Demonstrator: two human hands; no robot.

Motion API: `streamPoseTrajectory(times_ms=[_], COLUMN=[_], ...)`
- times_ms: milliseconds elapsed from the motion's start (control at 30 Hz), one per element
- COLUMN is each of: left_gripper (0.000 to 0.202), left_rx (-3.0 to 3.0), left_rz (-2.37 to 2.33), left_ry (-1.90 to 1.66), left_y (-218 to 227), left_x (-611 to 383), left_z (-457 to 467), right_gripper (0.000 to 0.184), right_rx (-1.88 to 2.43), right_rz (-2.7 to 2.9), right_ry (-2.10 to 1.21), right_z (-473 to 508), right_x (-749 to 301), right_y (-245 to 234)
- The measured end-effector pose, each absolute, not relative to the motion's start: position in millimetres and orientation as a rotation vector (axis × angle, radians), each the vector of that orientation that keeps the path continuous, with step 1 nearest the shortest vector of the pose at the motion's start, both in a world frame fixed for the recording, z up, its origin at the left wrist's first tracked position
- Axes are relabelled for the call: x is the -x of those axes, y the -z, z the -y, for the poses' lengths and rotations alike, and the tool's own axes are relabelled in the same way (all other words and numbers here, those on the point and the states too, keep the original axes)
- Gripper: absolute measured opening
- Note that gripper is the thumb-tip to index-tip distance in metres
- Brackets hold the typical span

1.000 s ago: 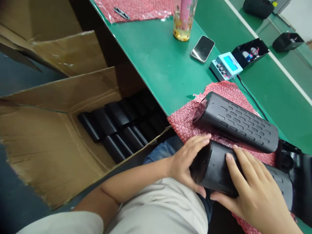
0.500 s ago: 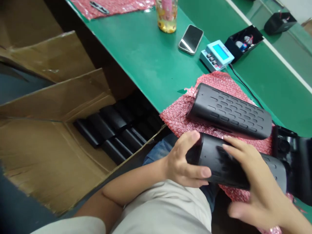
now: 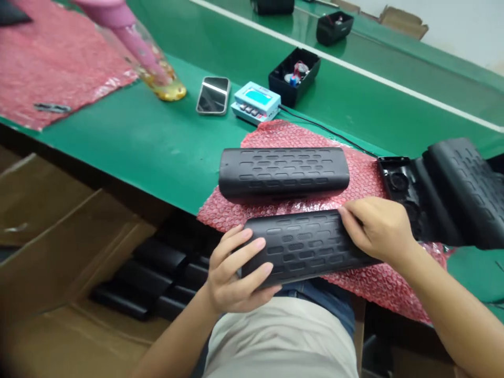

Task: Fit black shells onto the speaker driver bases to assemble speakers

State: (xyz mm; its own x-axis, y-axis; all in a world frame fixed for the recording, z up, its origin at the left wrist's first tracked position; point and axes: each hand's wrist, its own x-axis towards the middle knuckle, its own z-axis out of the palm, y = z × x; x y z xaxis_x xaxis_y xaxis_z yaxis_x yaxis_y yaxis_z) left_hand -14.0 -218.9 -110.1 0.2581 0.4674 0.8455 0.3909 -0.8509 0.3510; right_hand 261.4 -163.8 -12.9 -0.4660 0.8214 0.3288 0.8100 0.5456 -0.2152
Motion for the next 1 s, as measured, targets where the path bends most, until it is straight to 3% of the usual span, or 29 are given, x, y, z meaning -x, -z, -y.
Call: streamPoseTrajectory(times_ms=[100,233,400,467,600,667,867,1000], left_gripper=[0.038,0.032,0.029,0.038,0.084,0.098,0.099,0.102], left_rx=[-2.456,-2.534,-2.708,-2.734,-2.709,-2.668,-2.569,-2.566], left_rz=[-0.874,-1.041,-1.499,-1.601,-1.583,-1.552,-1.483,-1.472], left_ry=[-1.55,-1.418,-1.104,-0.839,-0.245,-0.033,0.155,0.173], left_y=[96,67,23,11,7,8,0,-1], left_x=[22,38,33,22,3,-1,1,1], left_z=[216,191,139,121,97,89,67,68], right_gripper=[0.028,0.015,0.034,0.036,0.036,0.034,0.034,0.036], right_rx=[1.182,1.073,0.918,0.881,0.939,0.981,1.129,1.24], right_rz=[2.472,2.441,2.565,2.512,2.292,2.271,2.261,2.344], right_ry=[0.11,0.054,0.015,0.03,0.133,0.162,0.19,0.105], right_z=[160,136,91,75,53,48,40,31], right_x=[-257,-256,-236,-223,-204,-200,-197,-188], right_y=[14,2,-21,-29,-37,-43,-63,-22])
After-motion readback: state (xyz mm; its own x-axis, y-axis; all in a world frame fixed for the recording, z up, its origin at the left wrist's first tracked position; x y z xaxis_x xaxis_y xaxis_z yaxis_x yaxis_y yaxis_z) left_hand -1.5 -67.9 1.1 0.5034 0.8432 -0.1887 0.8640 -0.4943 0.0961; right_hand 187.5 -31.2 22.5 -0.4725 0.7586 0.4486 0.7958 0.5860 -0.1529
